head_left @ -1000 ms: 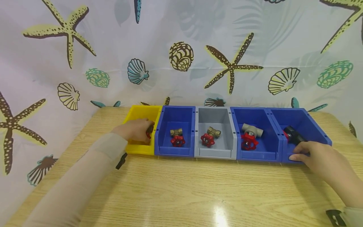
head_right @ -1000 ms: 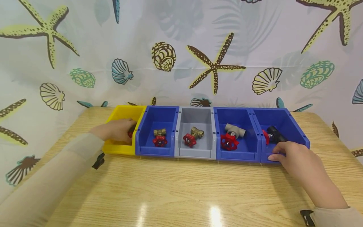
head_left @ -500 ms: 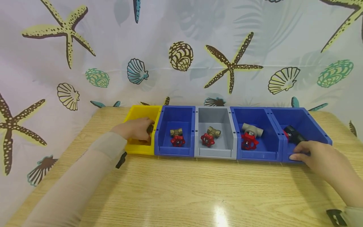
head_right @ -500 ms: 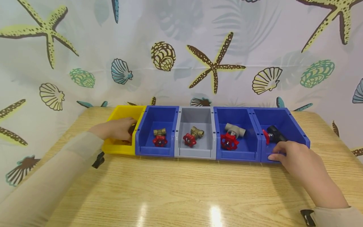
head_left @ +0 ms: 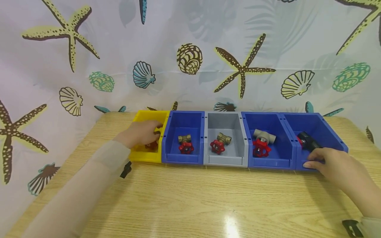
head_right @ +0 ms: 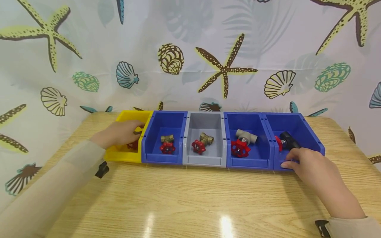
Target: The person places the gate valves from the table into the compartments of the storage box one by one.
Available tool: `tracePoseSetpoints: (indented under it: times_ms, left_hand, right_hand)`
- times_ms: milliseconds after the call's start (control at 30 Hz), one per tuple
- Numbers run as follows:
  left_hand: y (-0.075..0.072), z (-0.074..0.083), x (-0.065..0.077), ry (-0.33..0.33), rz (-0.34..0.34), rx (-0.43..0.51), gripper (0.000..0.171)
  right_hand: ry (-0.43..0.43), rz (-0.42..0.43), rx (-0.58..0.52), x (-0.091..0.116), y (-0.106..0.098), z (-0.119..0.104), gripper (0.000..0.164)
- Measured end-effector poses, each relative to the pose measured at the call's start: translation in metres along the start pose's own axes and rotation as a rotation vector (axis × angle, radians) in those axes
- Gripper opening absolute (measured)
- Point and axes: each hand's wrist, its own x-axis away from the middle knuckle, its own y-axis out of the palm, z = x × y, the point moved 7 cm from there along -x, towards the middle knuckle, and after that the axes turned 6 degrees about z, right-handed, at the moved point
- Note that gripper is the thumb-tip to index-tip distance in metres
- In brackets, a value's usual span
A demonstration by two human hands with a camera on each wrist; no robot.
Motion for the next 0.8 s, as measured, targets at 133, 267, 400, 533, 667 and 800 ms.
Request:
tracePoseSetpoints:
  times_ms: [133,267,400,533,667,800]
  left_hand:
    - [-0.013,0.001,0.007,-0.029,0.096,-0.035,0.045]
    - [-0.020,0.004,0.014,-0.041,0.170,-0.035,0.044]
    - [-0.024,0.010,0.022,-0.040,0.243,-0.036,0.043]
    - [-0.027,0.015,0.029,-0.043,0.294,-0.034,0.044]
    - [-0.030,0.020,0.034,-0.044,0.323,-0.027,0.045]
    - [-0.032,0.027,0.040,-0.017,0.361,-0.016,0.044]
  right_hand:
    - [-0.011,0.000,0.004,0.000,-0.001,-0.002,0.019]
    - [-0.010,-0.014,0.023,0.000,-0.003,-0.003,0.022]
    - [-0.003,-0.029,0.044,-0.001,-0.004,-0.005,0.022]
    - [-0.012,-0.033,0.057,-0.001,-0.006,-0.009,0.022]
    - [-0.015,-0.039,0.052,0.000,-0.007,-0.010,0.021]
    - [-0.003,-0.042,0.058,-0.001,-0.008,-0.009,0.021]
